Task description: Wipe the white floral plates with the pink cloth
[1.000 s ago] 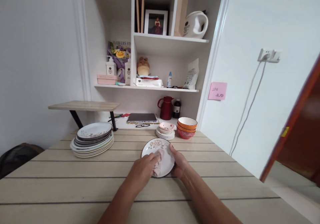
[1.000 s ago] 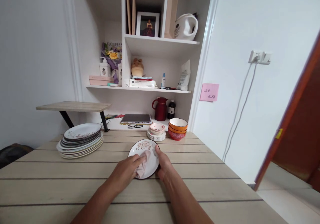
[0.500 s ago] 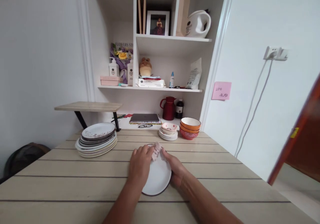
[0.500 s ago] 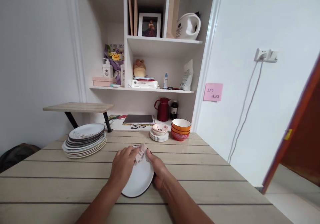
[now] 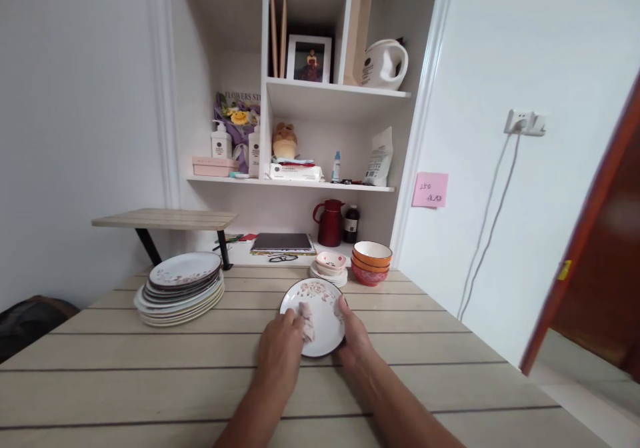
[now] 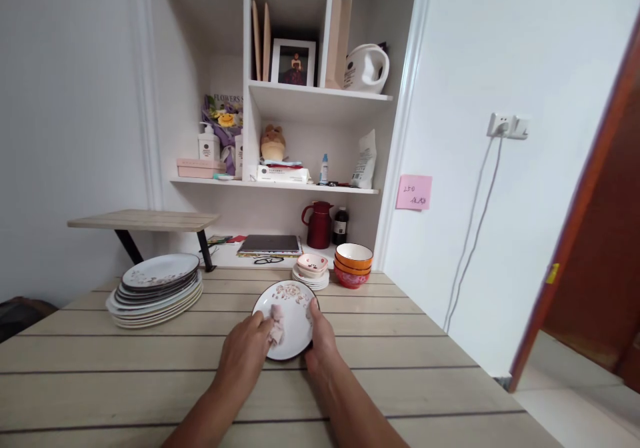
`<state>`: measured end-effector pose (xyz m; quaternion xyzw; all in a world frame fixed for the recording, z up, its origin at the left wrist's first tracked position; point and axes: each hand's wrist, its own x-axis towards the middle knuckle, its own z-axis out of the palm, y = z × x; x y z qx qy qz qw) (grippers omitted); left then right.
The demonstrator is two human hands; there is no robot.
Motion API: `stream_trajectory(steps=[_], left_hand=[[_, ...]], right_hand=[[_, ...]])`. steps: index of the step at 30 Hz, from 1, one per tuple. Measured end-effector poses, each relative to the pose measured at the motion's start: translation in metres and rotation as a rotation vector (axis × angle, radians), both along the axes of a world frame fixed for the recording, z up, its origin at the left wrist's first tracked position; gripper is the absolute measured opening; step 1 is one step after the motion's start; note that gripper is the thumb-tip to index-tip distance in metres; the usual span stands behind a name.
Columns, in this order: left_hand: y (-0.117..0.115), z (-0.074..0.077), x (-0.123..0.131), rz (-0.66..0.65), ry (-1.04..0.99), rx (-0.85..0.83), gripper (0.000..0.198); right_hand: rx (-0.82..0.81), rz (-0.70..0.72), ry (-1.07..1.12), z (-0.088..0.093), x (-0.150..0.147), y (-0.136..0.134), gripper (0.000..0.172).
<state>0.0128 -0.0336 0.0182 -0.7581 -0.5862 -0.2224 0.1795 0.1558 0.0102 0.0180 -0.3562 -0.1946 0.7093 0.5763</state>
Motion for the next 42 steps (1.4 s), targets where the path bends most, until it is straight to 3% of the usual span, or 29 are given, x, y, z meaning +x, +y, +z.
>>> stream_trajectory(steps=[4, 6, 11, 14, 16, 19, 26, 31, 35, 39, 42], left_hand=[[0.001, -0.005, 0.002, -0.138, -0.004, 0.000, 0.037], [0.003, -0.005, 0.000, -0.133, 0.007, 0.070, 0.039], [0.004, 0.006, -0.015, 0.151, -0.024, 0.127, 0.036], [0.003, 0.011, -0.023, 0.261, -0.023, 0.031, 0.032], [0.003, 0.012, -0.024, 0.266, -0.010, -0.023, 0.030], [0.003, 0.010, -0.016, 0.202, 0.012, -0.076, 0.031], [-0.005, 0.008, 0.005, -0.017, -0.011, -0.203, 0.025], [-0.005, 0.008, 0.005, -0.111, -0.048, -0.223, 0.025], [-0.002, 0.011, -0.006, -0.003, -0.097, -0.188, 0.037], [0.000, 0.016, -0.018, 0.200, -0.131, -0.148, 0.033], [0.001, 0.016, -0.020, 0.231, -0.146, -0.113, 0.031]], right_hand=[[-0.012, 0.089, -0.059, 0.004, -0.001, -0.006, 0.048], [0.006, 0.157, -0.107, 0.004, -0.006, -0.012, 0.047], [0.074, 0.244, -0.155, 0.003, -0.021, -0.022, 0.045], [0.002, 0.182, -0.131, 0.005, -0.022, -0.020, 0.047], [-0.064, 0.088, -0.121, 0.006, -0.019, -0.016, 0.047], [-0.075, -0.027, -0.076, 0.007, -0.011, -0.010, 0.047], [-0.014, -0.116, -0.028, 0.002, 0.002, 0.000, 0.050], [0.021, -0.044, -0.013, 0.003, 0.006, 0.001, 0.048], [-0.018, 0.061, -0.092, 0.004, -0.002, -0.007, 0.050], [-0.015, 0.136, -0.188, 0.004, -0.014, -0.016, 0.049], [-0.038, 0.121, -0.208, 0.004, -0.016, -0.017, 0.048]])
